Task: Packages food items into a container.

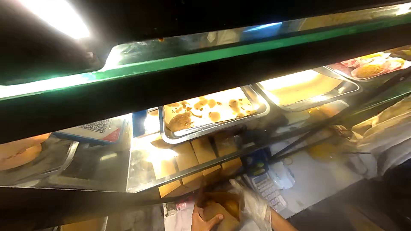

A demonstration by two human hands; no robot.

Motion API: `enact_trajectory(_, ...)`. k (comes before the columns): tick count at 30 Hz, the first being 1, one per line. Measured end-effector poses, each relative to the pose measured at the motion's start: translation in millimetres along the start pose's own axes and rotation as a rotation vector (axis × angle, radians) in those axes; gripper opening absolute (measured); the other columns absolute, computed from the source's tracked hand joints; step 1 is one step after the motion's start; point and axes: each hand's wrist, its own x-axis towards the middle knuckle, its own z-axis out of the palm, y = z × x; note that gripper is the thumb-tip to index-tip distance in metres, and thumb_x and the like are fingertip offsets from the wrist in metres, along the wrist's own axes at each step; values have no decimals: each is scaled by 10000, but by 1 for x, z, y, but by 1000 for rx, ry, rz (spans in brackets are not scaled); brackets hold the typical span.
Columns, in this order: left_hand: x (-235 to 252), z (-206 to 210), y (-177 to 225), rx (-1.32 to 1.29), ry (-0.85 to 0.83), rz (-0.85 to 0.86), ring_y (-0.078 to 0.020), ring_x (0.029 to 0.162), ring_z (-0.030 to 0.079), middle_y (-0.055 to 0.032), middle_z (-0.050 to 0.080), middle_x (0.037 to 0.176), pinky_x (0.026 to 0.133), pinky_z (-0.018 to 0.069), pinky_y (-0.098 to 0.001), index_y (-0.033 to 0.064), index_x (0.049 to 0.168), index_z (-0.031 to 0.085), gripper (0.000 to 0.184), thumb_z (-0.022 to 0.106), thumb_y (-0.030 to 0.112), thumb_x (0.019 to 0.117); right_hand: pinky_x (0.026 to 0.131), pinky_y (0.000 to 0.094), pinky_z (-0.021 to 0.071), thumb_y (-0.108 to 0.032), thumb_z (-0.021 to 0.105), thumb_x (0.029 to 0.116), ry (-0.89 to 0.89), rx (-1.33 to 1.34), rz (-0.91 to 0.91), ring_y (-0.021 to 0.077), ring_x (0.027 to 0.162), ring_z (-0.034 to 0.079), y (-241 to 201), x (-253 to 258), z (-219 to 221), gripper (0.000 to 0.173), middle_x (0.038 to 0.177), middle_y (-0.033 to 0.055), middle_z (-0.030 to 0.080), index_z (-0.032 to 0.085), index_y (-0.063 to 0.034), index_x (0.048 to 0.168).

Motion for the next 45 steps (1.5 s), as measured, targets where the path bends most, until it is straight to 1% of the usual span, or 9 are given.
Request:
enact_trajectory(4, 2, -1, 0, 74, 19, 27, -133, 1111, 678, -176, 685, 1214, 1004, 555, -305, -129, 1360, 473, 995, 995, 236, 596, 988, 422, 524, -537, 329, 1091, 94, 22, 100, 185, 1104, 656, -22, -32, 6, 586, 1236, 116, 694, 624, -115, 1369)
enact_trajectory(6, 2, -2, 1, 32, 27, 78, -134, 1134, 672, -176, 676, 1246, 1015, 554, -312, -128, 1371, 475, 939, 970, 210, 648, 1048, 422, 502, -596, 312, 1074, 14, -36, -87, 152, 1210, 624, -14, -39, -2, 629, 1350, 71, 657, 574, -166, 1450)
enact_trajectory(8, 0, -5, 2, 5, 11, 173, -175, 1259, 608, -208, 608, 1368, 1091, 509, -343, -135, 1421, 427, 972, 953, 228, 688, 1190, 414, 400, -577, 490, 1023, -116, -51, -272, 157, 1441, 460, -14, -50, -3, 697, 1593, 49, 462, 401, -177, 1586)
enact_trajectory(12, -16, -1, 8, 28, 77, 254, -239, 1350, 519, -258, 511, 1433, 1120, 474, -405, -125, 1411, 364, 939, 916, 249, 749, 1213, 451, 371, -462, 860, 770, 81, -198, -305, 246, 1468, 423, -29, -87, 30, 986, 1595, 159, 427, 411, -68, 1553)
enact_trajectory(18, -27, 2, 16, 331, 261, 460, -172, 1133, 586, -170, 607, 1149, 989, 523, -283, -5, 1104, 736, 228, 705, 104, 906, 1169, 420, 438, -356, 811, 861, 278, -112, -351, 215, 1409, 496, -6, -80, 60, 727, 1512, 123, 533, 526, -52, 1457)
enact_trajectory(25, -26, -5, 33, 249, 107, 454, -134, 966, 705, -120, 725, 1029, 911, 598, -300, -35, 1103, 734, 182, 625, 8, 964, 1180, 406, 416, -242, 706, 952, 354, -115, -393, 211, 1344, 562, -11, -78, 61, 379, 1344, 133, 660, 672, -20, 1257)
enact_trajectory(31, 8, -33, 60, 272, -228, 347, -138, 955, 726, -208, 575, 1386, 750, 650, -297, 12, 933, 752, 149, 816, 125, 860, 1146, 364, 463, -186, 631, 1012, 378, -169, -457, 171, 1257, 635, -4, -65, 59, 194, 1200, 69, 742, 774, -75, 1082)
enact_trajectory(34, 25, -38, 69, 271, -366, 410, -118, 924, 736, -104, 711, 1193, 738, 653, -296, 37, 935, 748, 106, 787, 125, 890, 1090, 352, 496, -142, 639, 991, 420, -197, -429, 183, 1198, 669, -26, -70, 53, 186, 1156, 102, 755, 793, -64, 1061)
enact_trajectory(45, 31, -13, 60, 292, -91, 356, -106, 876, 734, -54, 751, 996, 818, 640, -301, 0, 1083, 709, 212, 751, 39, 879, 1179, 360, 422, -223, 769, 902, 393, -105, -482, 131, 1354, 533, -23, -22, 21, 246, 1309, -17, 684, 772, -173, 1143)
